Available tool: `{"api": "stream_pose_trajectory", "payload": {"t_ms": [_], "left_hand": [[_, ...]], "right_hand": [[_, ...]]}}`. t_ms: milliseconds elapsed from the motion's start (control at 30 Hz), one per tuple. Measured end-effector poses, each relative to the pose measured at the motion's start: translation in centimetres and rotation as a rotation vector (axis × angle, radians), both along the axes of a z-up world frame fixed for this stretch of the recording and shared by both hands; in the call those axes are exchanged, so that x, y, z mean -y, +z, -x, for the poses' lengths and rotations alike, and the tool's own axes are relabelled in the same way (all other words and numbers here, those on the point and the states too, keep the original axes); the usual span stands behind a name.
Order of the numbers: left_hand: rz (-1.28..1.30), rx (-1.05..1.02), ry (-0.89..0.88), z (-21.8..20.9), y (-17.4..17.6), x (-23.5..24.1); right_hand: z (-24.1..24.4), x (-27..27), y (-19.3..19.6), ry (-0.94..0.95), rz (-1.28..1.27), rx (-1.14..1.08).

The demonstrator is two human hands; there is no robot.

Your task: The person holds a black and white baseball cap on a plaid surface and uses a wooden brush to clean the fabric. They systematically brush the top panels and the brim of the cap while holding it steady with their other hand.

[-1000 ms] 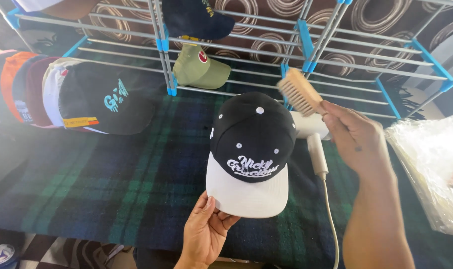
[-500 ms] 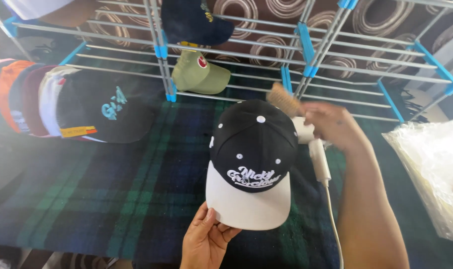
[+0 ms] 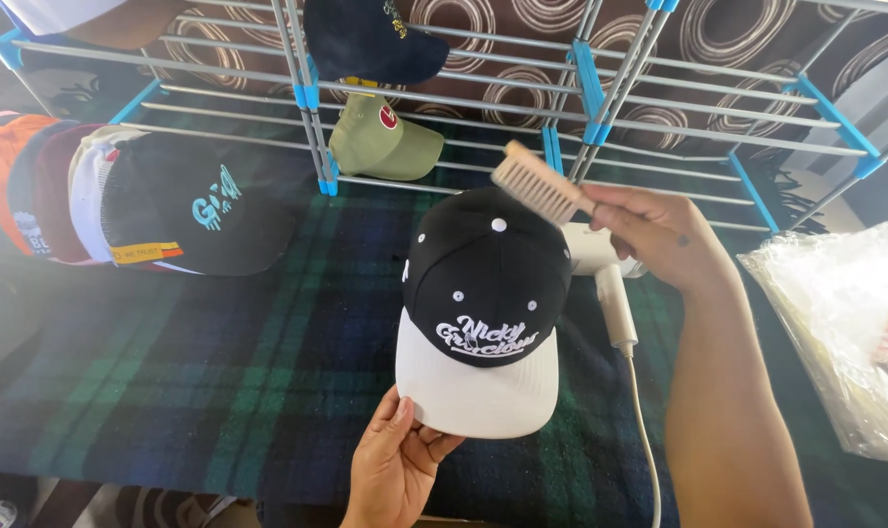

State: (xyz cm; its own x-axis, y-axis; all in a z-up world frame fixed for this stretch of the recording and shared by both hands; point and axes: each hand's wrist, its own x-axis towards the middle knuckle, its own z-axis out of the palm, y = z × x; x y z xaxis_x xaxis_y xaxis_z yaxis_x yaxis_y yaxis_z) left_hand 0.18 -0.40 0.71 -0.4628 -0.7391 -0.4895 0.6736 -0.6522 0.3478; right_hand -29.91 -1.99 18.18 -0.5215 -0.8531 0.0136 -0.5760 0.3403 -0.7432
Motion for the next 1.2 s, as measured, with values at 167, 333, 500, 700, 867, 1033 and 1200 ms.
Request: {"api": "stream_pose_trajectory", "payload": {"t_ms": [167, 333, 500, 700, 867, 1033, 1200], "left_hand": [[0.018, -0.028, 0.009, 0.1, 0.1, -0.2], [0.028, 0.014, -0.014, -0.2, 1.0, -0.2], [0.054, -0.049, 0.006, -0.1, -0.6, 0.0], [0.069, -0.028, 0.003, 0.1, -0.8, 0.0], [0.048, 0.004, 0.018, 0.2, -1.2, -0.1], [0.054, 0.004, 0.007, 0.2, -0.2, -0.2], [0.023, 0.009, 0.007, -0.1, 0.4, -0.2]], "right_hand": [[-1.3, 1.9, -0.9, -0.048, -0.160, 0.144], [7.3, 1.6, -11.8, 0.166, -0.149, 0.348], [-6.9, -4.4, -1.4, -0.430, -0.118, 0.234], [-7.2, -7.3, -10.9, -0.341, 0.187, 0.315], [-8.5, -8.6, -12.0, -0.377, 0.381, 0.476], [-8.0, -9.3, -15.1, -0.274, 0.345, 0.406], [-4.1, -9.8, -10.3, -0.318, 0.321, -0.028]]}}
